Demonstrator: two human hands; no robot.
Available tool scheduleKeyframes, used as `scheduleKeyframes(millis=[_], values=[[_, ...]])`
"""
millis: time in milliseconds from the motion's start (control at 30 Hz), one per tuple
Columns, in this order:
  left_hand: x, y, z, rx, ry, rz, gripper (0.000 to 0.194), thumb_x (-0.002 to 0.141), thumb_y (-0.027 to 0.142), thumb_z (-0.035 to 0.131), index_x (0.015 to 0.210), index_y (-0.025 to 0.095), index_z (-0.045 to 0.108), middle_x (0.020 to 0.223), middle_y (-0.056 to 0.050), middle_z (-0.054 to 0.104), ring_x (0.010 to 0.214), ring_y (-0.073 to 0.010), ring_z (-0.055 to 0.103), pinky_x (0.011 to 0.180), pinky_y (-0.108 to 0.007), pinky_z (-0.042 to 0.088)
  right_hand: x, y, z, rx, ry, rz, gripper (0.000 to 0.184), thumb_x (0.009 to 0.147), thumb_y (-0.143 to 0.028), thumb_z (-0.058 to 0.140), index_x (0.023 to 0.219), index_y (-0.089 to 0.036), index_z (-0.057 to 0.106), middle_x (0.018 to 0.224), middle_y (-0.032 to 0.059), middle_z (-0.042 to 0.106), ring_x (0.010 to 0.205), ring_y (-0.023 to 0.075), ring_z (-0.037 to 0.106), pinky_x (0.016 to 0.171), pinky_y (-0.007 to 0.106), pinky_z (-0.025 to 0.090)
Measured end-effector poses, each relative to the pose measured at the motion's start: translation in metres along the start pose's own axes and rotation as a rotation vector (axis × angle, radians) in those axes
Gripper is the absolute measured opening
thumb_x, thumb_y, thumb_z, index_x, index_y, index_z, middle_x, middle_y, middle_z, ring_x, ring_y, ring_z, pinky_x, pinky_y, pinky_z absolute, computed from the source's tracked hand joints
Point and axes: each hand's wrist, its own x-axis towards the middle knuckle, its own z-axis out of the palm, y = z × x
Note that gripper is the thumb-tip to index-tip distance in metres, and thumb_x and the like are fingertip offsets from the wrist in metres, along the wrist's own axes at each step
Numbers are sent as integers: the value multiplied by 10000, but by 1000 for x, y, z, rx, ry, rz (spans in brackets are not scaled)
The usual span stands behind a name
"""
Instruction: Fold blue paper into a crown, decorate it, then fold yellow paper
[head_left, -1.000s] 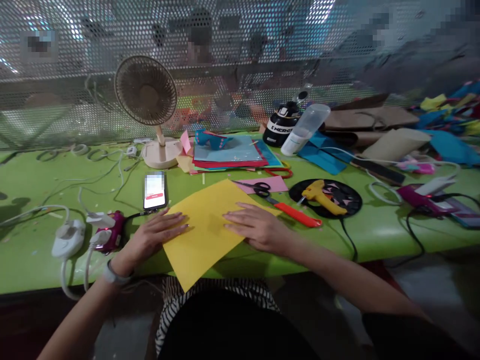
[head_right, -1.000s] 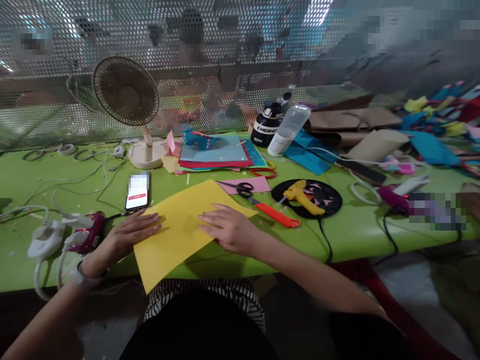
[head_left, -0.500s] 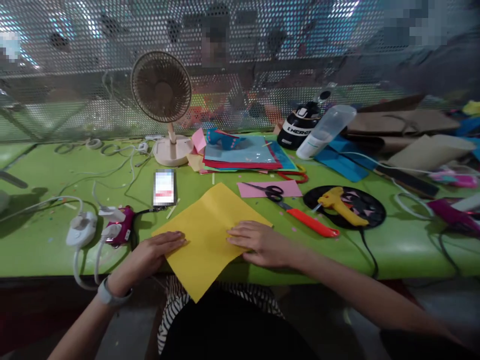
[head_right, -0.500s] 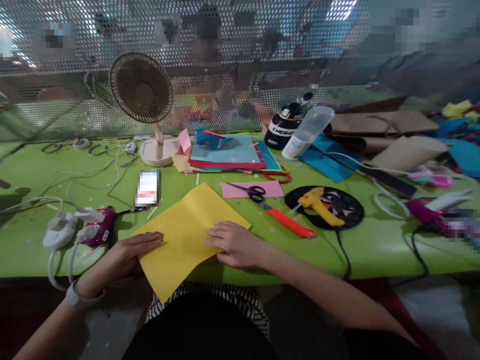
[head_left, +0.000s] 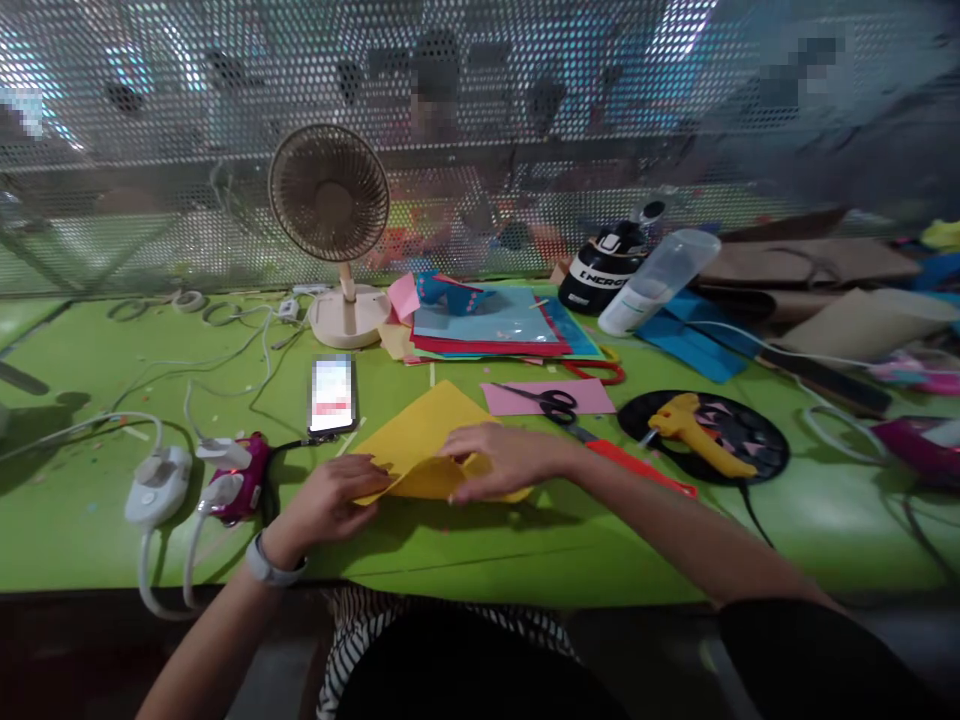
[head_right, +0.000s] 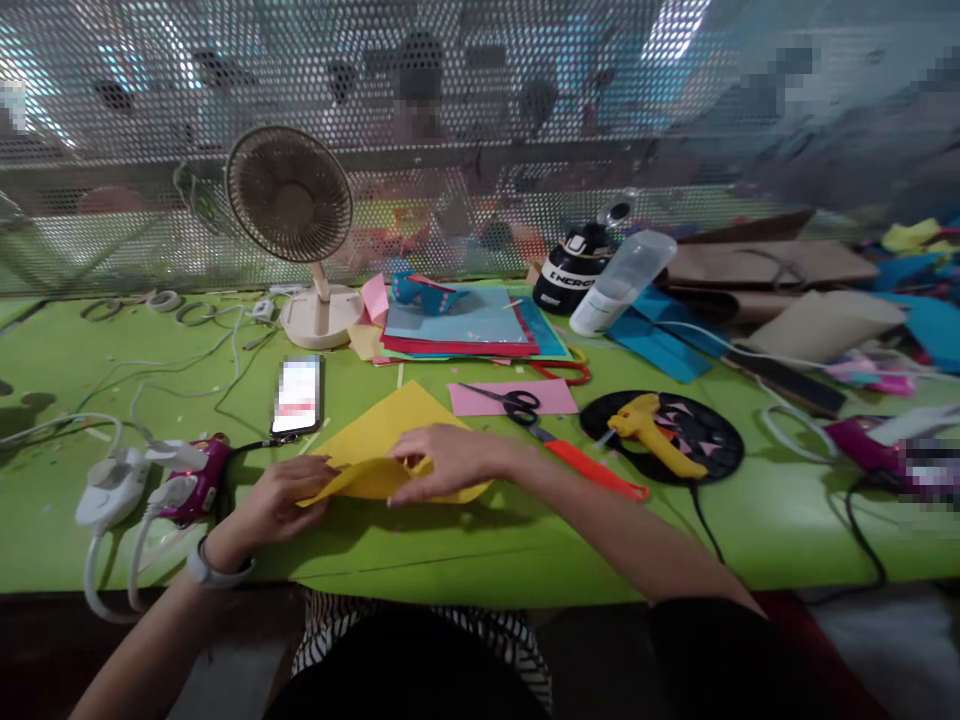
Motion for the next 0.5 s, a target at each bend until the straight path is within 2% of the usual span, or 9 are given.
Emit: scheduleKeyframes(millis=[100,167,233,333,433,500], values=[[-2,0,-2,-112,-5,18,342,894,252,553,1216,180,643,1110,-116,734,1020,-218,698,948,-428,549,-5,-3,17,-119,-6,-76,477,841,-515,661,1174,-173,679,1138,119,685,1065,242,623,900,377,506],[-2,1,-3,-141,-31,33,314,914,278,556,1202,195,651,1094,-106,742,1015,-216,702,938,-417,555,-12,-2,28,-147,-14,-64,376,891,-445,621,1144,-176,691,1110,114,687,1044,240,627,888,384,516],[-2,1,-3,-136,-39,35,273,936,286,555,1173,208,666,1054,-93,755,988,-208,711,925,-398,563,-22,-2,35,-149,-4,-43,357,917,-389,593,1185,-168,674,1165,122,674,1076,244,621,917,391,514],[-4,2,-5,-142,34,13,249,961,294,535,1153,219,675,1006,-87,763,957,-195,717,915,-381,568,-40,-2,41,-153,81,-3,514,916,-377,591,1382,-168,532,1370,146,571,1239,264,546,1034,424,463],[-7,4,-10,-168,161,-12,241,961,308,540,1139,226,680,968,-84,762,933,-191,715,873,-374,587,-58,3,49,-191,201,69,776,901,-398,602,1552,-191,232,1524,163,401,1383,285,406,1111,484,393],[-8,5,-13,-161,221,-24,206,950,264,556,1105,238,691,919,-64,762,886,-177,718,835,-354,597,-67,11,58,-256,270,120,944,875,-417,628,1579,-193,41,1586,179,272,1448,314,292,1135,535,347]])
